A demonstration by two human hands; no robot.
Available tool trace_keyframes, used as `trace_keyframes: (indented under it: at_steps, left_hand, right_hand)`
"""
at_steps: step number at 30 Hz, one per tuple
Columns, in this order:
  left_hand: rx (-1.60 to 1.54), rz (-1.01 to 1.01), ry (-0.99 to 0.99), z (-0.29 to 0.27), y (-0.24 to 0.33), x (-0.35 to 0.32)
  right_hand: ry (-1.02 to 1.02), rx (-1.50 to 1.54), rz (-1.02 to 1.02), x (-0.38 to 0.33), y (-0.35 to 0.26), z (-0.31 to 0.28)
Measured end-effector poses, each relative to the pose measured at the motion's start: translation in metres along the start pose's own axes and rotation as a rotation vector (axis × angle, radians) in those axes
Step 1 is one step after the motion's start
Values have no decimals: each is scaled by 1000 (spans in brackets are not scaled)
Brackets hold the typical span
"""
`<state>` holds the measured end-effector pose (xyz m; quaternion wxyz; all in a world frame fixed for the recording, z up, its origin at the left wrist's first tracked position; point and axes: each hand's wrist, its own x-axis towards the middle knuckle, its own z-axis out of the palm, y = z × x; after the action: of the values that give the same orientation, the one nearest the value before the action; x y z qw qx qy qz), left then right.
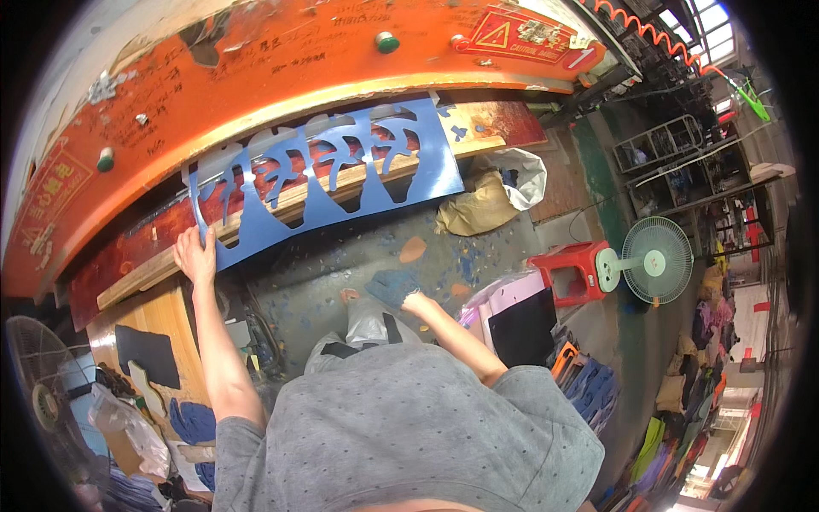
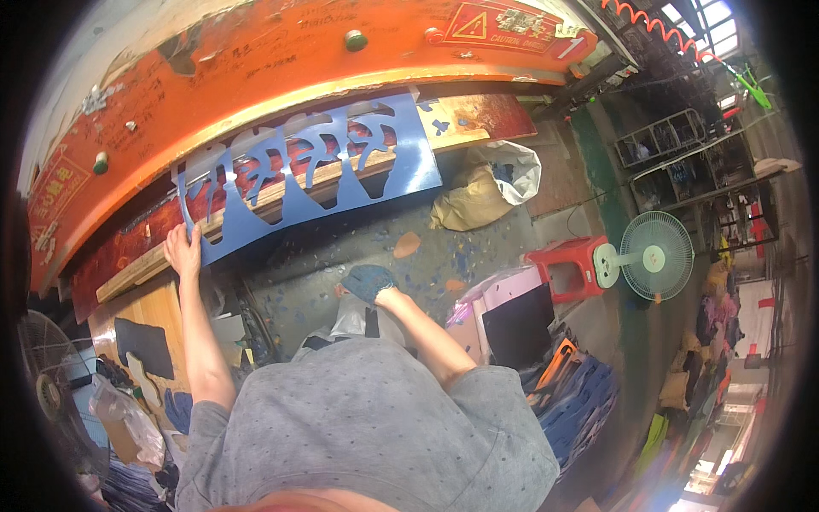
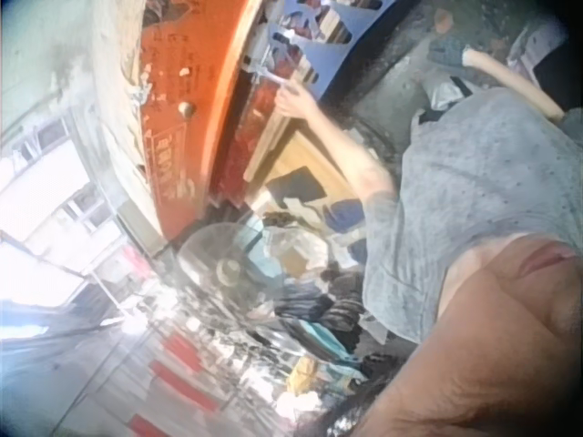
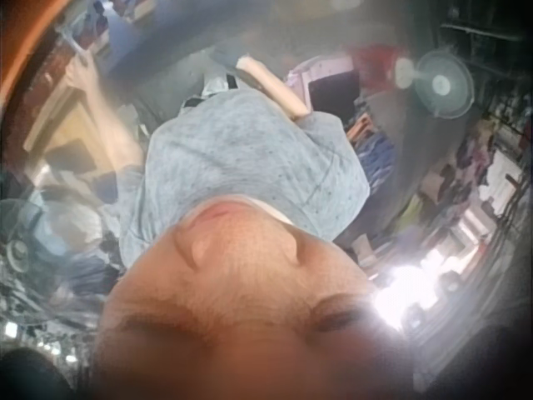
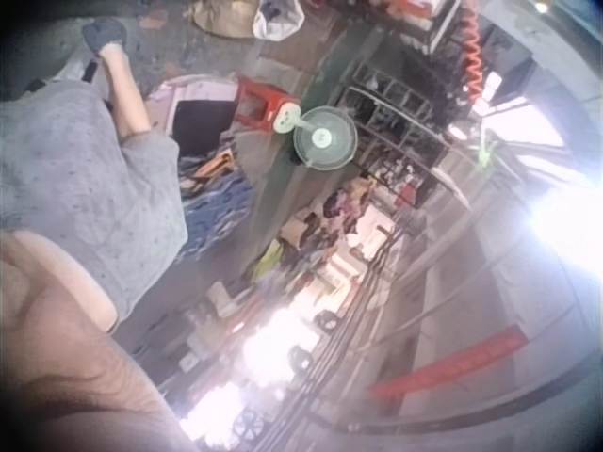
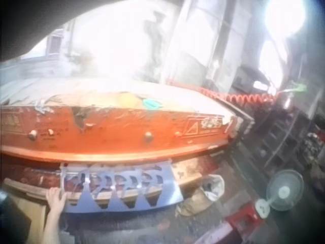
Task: The person places a blue sheet onto a heated press, closes the press, and uses a yellow squeegee to smooth the sheet. They then remove the sheet, peel away cut-out shapes, and repeat the pressing and peeling cycle several times.
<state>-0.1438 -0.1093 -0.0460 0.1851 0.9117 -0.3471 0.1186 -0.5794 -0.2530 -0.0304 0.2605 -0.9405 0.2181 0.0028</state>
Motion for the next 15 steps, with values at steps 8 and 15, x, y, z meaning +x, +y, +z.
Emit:
trace_keyframes:
  at_steps: [8, 15]
  left_hand:
    - [-14, 12, -32, -29, 6, -43]
    - [-56, 38, 24, -59, 11, -110]
  right_hand:
    - [135, 176, 282, -18, -8, 14]
    - [429, 293, 243, -30, -21, -50]
